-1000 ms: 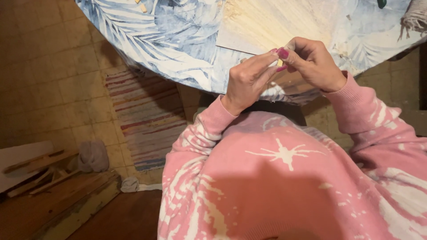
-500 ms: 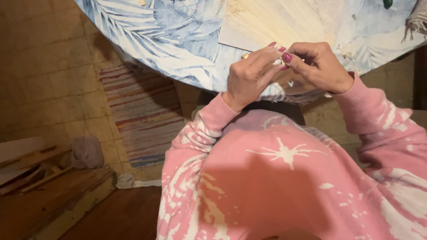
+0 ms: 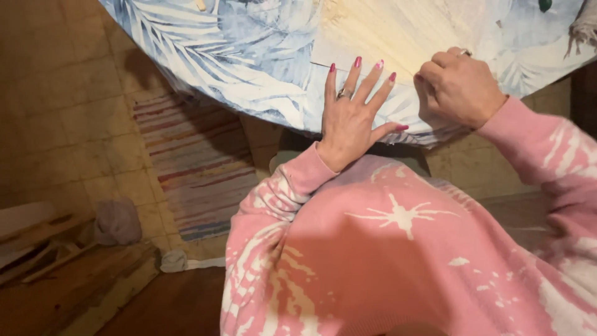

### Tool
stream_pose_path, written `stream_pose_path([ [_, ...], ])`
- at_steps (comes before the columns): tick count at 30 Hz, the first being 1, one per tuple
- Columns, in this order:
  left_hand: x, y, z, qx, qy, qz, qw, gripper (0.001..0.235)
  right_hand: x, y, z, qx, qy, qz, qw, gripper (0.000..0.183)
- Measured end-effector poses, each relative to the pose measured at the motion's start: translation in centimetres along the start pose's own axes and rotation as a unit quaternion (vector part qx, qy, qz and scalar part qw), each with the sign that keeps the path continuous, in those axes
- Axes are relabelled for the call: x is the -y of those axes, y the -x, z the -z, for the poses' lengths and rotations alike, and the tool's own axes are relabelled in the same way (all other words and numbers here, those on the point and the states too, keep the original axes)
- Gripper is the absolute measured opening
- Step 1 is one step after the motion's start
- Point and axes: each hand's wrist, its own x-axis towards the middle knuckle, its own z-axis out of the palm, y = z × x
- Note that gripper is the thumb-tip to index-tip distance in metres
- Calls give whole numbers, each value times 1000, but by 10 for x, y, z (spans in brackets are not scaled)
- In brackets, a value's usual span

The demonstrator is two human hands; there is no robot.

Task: The person sits at a table and places small yellow pieces one at a time onto a board with drawn guide lines, picking each piece from a pile on the table and pressing it into position along the lines. They occasionally reach back to the pile to select the next piece and continue filling the pattern.

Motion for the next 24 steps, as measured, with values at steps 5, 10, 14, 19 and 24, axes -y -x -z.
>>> stream_pose_path([
  [5,-1,2,4,19,6,6,1000,80,12,-58,-15,-27,-12,87,996,8],
  [10,-7,2,6,38,18,29,999,79,30,-145,-38,3,-76,99,992,12],
  [14,-4,1,7,30,5,28,999,80,1,-120,-56,63,-201,82,974,13],
  [19,0,0,4,11,6,10,1000,84,2,-24,5,-20,-12,91,996,9],
  [24,-2,1,5,14,15,20,1000,85,6,-44,-3,-1,-25,53,998,11],
])
